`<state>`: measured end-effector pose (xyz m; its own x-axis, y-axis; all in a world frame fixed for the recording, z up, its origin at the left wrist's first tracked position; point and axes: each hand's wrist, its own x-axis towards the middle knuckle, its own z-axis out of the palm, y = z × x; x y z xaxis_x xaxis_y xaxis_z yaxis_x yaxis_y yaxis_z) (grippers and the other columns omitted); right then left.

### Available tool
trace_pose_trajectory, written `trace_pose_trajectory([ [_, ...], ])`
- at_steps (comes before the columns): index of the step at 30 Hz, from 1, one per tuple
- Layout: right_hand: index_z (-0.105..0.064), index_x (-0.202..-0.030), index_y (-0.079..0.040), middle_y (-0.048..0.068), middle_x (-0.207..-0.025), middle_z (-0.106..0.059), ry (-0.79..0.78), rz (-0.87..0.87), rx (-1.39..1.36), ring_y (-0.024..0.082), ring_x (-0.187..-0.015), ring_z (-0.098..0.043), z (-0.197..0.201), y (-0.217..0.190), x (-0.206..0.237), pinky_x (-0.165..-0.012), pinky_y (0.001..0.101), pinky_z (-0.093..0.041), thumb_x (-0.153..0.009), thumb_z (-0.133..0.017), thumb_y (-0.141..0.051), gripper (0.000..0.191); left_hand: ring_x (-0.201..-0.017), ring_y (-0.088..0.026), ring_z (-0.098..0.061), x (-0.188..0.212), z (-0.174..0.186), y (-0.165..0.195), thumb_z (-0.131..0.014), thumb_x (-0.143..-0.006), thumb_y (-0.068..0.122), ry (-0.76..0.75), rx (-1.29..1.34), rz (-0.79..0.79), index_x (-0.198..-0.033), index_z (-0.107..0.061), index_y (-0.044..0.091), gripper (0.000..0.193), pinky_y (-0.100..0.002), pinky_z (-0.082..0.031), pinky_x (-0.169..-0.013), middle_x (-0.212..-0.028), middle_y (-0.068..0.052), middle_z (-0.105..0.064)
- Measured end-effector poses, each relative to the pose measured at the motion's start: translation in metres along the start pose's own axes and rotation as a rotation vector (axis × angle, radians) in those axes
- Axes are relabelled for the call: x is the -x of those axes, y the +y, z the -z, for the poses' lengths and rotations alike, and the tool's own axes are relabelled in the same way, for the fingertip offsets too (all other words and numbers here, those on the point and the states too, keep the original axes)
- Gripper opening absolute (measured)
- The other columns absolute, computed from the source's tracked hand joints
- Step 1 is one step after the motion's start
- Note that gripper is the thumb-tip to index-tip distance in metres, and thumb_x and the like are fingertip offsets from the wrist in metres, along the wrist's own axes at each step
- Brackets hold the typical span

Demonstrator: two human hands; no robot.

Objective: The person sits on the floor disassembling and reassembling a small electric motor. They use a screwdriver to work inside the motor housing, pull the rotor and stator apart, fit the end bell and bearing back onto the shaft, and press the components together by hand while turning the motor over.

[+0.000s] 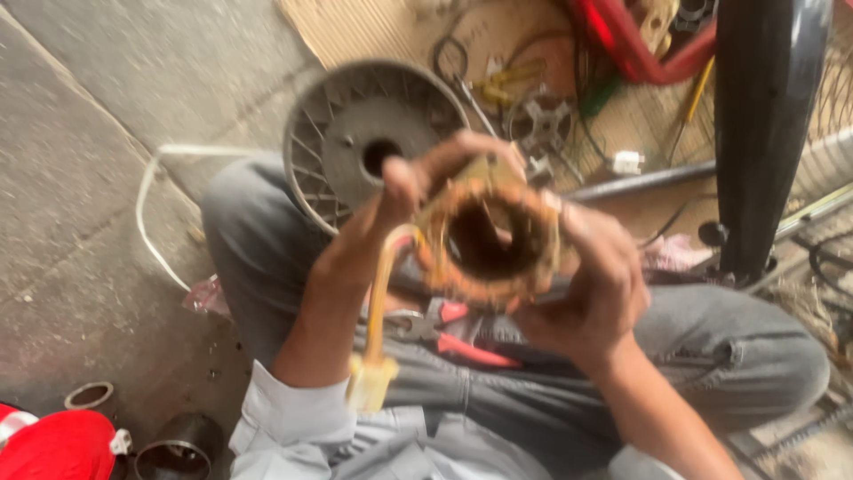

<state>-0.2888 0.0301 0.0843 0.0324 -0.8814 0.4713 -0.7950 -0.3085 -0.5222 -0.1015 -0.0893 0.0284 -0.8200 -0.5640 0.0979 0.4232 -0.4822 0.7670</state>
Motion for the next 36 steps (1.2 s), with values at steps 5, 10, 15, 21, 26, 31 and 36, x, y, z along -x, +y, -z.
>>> trace_pose_trajectory([
  [5, -0.044, -0.138, 0.000, 0.020, -0.131, -0.059, 0.004, 0.172, -0.031, 0.033, -0.111, -0.069, 0.001, -0.010, -0.004, -0.094, 0.0400, -0.061, -0.090, -0.086, -0.042, 0.076, -0.119, -0.027, -0.065, -0.001, 0.005, -0.005, -0.040, -0.085, 0.092, -0.168, 0.188, 0.028, -0.135, -0.050, 0.001, 0.104, -0.047, -0.064, -0.103, -0.122, -0.017, -0.060],
  [10, -0.042, -0.138, 0.000, 0.020, -0.132, -0.057, 0.013, 0.199, -0.020, 0.032, -0.113, -0.068, -0.005, -0.007, -0.004, -0.093, 0.0396, -0.061, -0.092, -0.087, -0.039, 0.075, -0.115, -0.022, -0.065, 0.006, 0.014, -0.010, -0.046, -0.084, 0.092, -0.151, 0.311, 0.003, -0.140, -0.057, 0.000, 0.109, -0.041, -0.061, -0.103, -0.123, -0.015, -0.062],
  [15, -0.039, -0.142, 0.003, 0.023, -0.134, -0.057, 0.000, 0.154, -0.005, 0.035, -0.116, -0.065, -0.005, -0.010, -0.012, -0.097, 0.0427, -0.059, -0.084, -0.085, -0.049, 0.090, -0.121, -0.026, -0.067, 0.002, 0.007, -0.010, -0.051, -0.081, 0.090, -0.065, 0.367, -0.042, -0.140, -0.054, 0.002, 0.106, -0.048, -0.063, -0.104, -0.131, -0.016, -0.061],
  [21, -0.022, -0.157, 0.004, 0.033, -0.148, -0.046, -0.081, 0.047, 0.000, 0.046, -0.136, -0.056, 0.001, -0.020, -0.024, -0.115, 0.0509, -0.052, -0.089, -0.086, -0.033, 0.101, -0.132, -0.025, -0.059, -0.006, -0.001, -0.004, -0.065, -0.081, 0.081, -0.071, 0.295, -0.178, -0.152, -0.048, 0.006, 0.105, -0.043, -0.057, -0.112, -0.145, -0.014, -0.054],
  [26, -0.017, -0.164, 0.000, 0.032, -0.150, -0.050, -0.117, -0.074, -0.074, 0.042, -0.133, -0.060, 0.006, -0.020, -0.020, -0.111, 0.0444, -0.053, -0.088, -0.077, -0.021, 0.099, -0.133, -0.023, -0.057, 0.004, -0.006, 0.001, -0.070, -0.087, 0.074, -0.028, 0.094, -0.215, -0.154, -0.049, 0.006, 0.097, -0.039, -0.053, -0.116, -0.146, -0.013, -0.054],
  [31, -0.019, -0.166, -0.006, 0.032, -0.151, -0.054, -0.121, -0.098, -0.115, 0.039, -0.131, -0.066, 0.008, -0.013, -0.009, -0.106, 0.0392, -0.058, -0.097, -0.075, -0.008, 0.089, -0.124, -0.022, -0.062, 0.001, -0.012, -0.002, -0.068, -0.081, 0.076, 0.033, -0.146, -0.274, -0.139, -0.060, 0.008, 0.090, -0.039, -0.060, -0.108, -0.134, -0.013, -0.060],
  [36, -0.017, -0.166, -0.007, 0.032, -0.150, -0.054, -0.119, -0.045, -0.080, 0.040, -0.132, -0.063, 0.006, -0.006, -0.004, -0.107, 0.0394, -0.057, -0.097, -0.076, -0.010, 0.090, -0.119, -0.021, -0.065, 0.000, -0.011, -0.001, -0.069, -0.075, 0.077, 0.024, -0.166, -0.306, -0.134, -0.062, 0.010, 0.089, -0.037, -0.063, -0.103, -0.128, -0.012, -0.063],
])
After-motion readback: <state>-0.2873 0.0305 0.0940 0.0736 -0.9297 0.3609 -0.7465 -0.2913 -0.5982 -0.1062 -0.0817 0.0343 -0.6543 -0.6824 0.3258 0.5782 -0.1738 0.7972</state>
